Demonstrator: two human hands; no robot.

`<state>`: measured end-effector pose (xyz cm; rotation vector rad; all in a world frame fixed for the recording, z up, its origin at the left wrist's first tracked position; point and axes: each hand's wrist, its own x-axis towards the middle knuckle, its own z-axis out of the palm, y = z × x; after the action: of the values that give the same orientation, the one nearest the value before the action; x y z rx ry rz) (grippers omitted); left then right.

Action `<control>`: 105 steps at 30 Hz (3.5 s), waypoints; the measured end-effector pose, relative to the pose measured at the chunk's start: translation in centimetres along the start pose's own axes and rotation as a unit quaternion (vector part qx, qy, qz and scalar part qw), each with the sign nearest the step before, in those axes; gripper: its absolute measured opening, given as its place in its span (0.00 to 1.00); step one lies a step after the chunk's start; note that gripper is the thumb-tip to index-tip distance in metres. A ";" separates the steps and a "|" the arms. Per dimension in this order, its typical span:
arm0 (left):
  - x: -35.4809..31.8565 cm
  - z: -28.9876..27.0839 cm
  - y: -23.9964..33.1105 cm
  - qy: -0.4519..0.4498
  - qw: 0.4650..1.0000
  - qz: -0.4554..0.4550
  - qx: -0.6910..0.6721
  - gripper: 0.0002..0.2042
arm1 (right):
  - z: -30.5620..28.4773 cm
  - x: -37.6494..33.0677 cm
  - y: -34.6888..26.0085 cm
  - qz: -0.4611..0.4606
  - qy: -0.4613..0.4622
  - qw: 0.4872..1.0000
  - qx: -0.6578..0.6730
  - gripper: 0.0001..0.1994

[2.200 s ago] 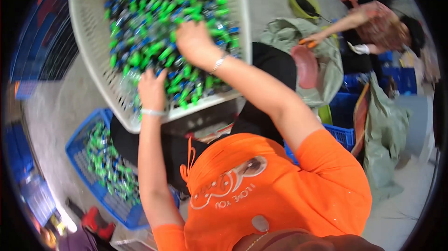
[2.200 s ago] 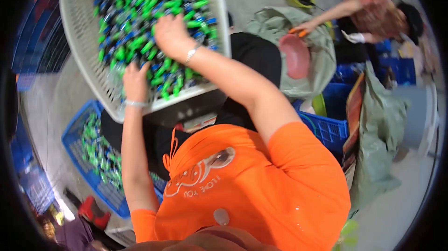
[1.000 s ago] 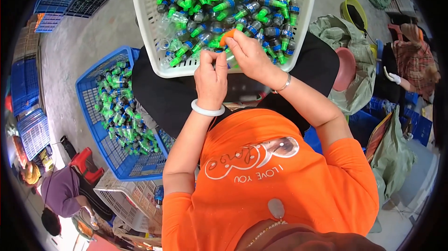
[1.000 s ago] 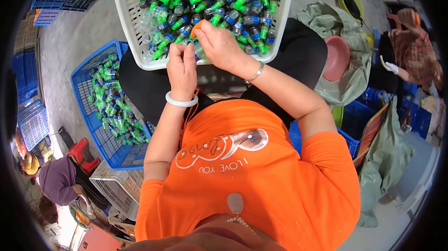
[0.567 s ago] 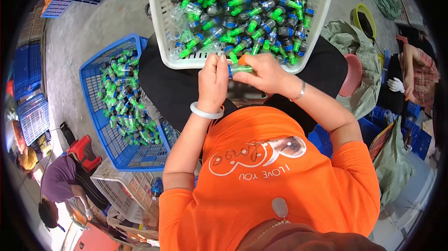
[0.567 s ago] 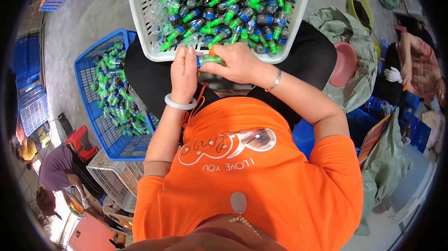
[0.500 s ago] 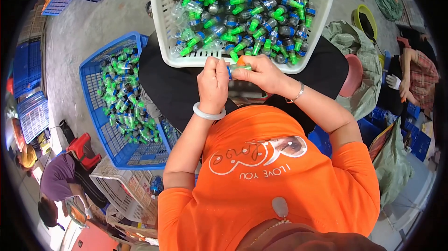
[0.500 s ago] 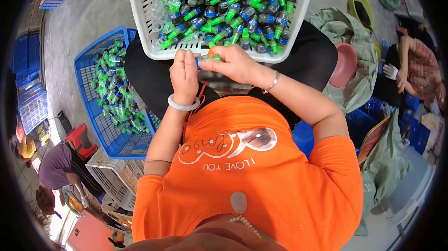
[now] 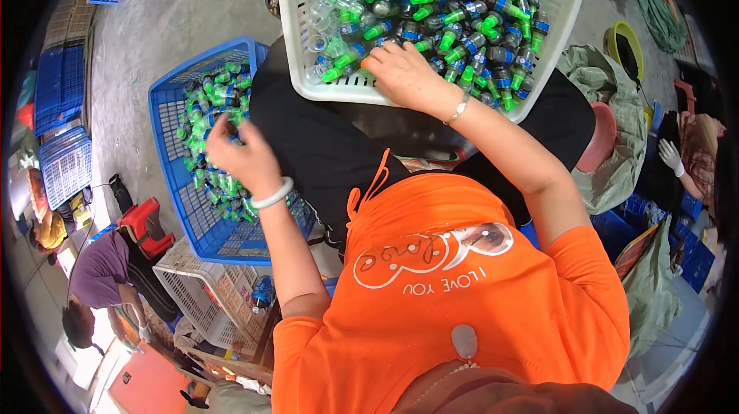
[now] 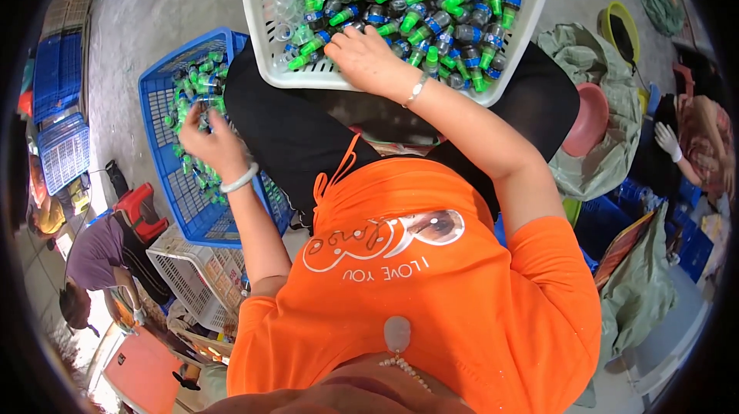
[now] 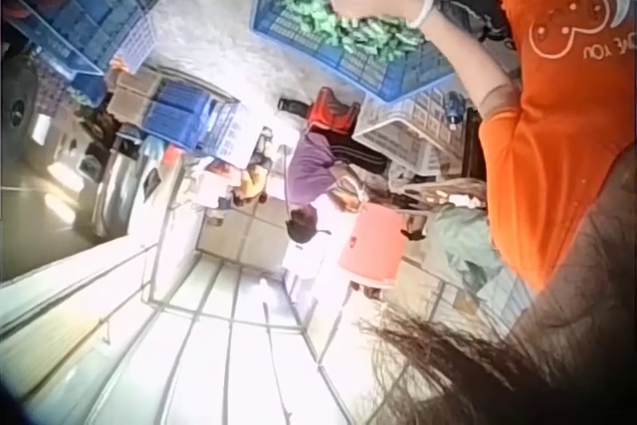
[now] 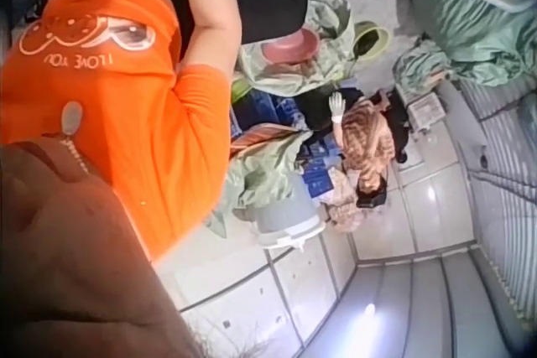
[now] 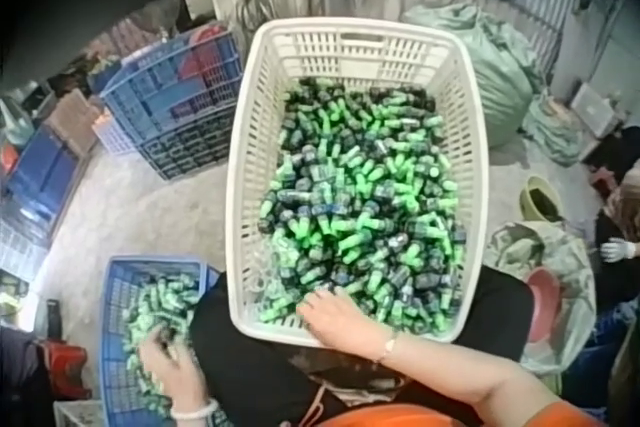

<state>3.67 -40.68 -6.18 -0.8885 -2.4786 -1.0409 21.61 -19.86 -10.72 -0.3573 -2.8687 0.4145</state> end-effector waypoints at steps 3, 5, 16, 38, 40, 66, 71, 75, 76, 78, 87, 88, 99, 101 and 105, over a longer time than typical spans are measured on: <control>-0.1 2.2 3.7 -0.128 0.979 0.150 -0.047 0.08 | 1.3 0.6 0.4 0.012 -0.031 0.999 -0.029 0.15; -0.5 4.4 5.5 -0.162 0.967 0.184 -0.062 0.09 | 1.3 0.9 0.9 0.011 0.009 1.000 -0.005 0.14; -0.4 13.4 8.1 -0.258 0.867 0.376 0.201 0.06 | -4.9 -2.5 2.2 0.231 0.274 0.735 0.576 0.17; -1.6 5.8 10.2 -0.438 0.670 -0.266 -0.536 0.14 | -5.9 -3.3 -1.2 0.232 0.240 0.691 0.641 0.15; -2.9 7.2 9.2 -0.358 0.612 -0.324 -0.626 0.13 | -5.5 -3.0 -2.4 0.222 0.203 0.693 0.655 0.15; -5.6 3.4 10.8 -0.265 0.875 -0.119 -0.388 0.09 | -8.3 -5.2 -5.1 0.158 -0.061 0.892 0.420 0.14; -3.8 2.6 10.3 -0.389 0.713 -0.343 -0.471 0.07 | -7.6 -4.0 -4.1 -0.102 0.110 0.977 0.152 0.16; -4.6 2.4 10.1 -0.360 0.761 -0.274 -0.465 0.06 | -7.5 -4.8 -4.5 -0.036 0.022 0.978 0.204 0.15; -5.1 2.5 9.9 -0.331 0.809 -0.196 -0.445 0.06 | -7.3 -5.0 -4.7 -0.038 0.021 0.978 0.204 0.15; -5.6 2.6 9.4 -0.297 0.850 -0.117 -0.420 0.05 | -6.2 -5.6 -5.1 0.135 -0.085 0.875 0.458 0.19; -6.6 2.2 7.6 -0.213 0.915 0.096 -0.329 0.09 | -4.2 -4.9 -3.7 0.379 -0.342 0.516 0.688 0.25; -6.5 2.0 7.2 -0.223 0.919 0.049 -0.322 0.08 | -4.1 -4.2 -3.8 0.378 -0.342 0.516 0.688 0.25; 0.9 -0.8 -4.2 0.088 0.969 0.075 0.218 0.12 | 1.5 5.0 -0.8 0.199 0.014 0.969 0.148 0.22; 1.0 0.2 -2.0 0.019 0.988 0.102 0.117 0.10 | 1.8 5.1 -0.3 0.210 -0.009 0.956 0.206 0.21; -0.6 3.6 3.4 -0.148 0.977 0.149 -0.038 0.08 | -0.6 3.8 1.7 0.241 0.093 0.911 0.321 0.18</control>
<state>6.14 -36.48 -7.19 -1.4832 -2.4382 -0.9629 18.53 -17.12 -10.02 -0.9065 -2.2534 1.2819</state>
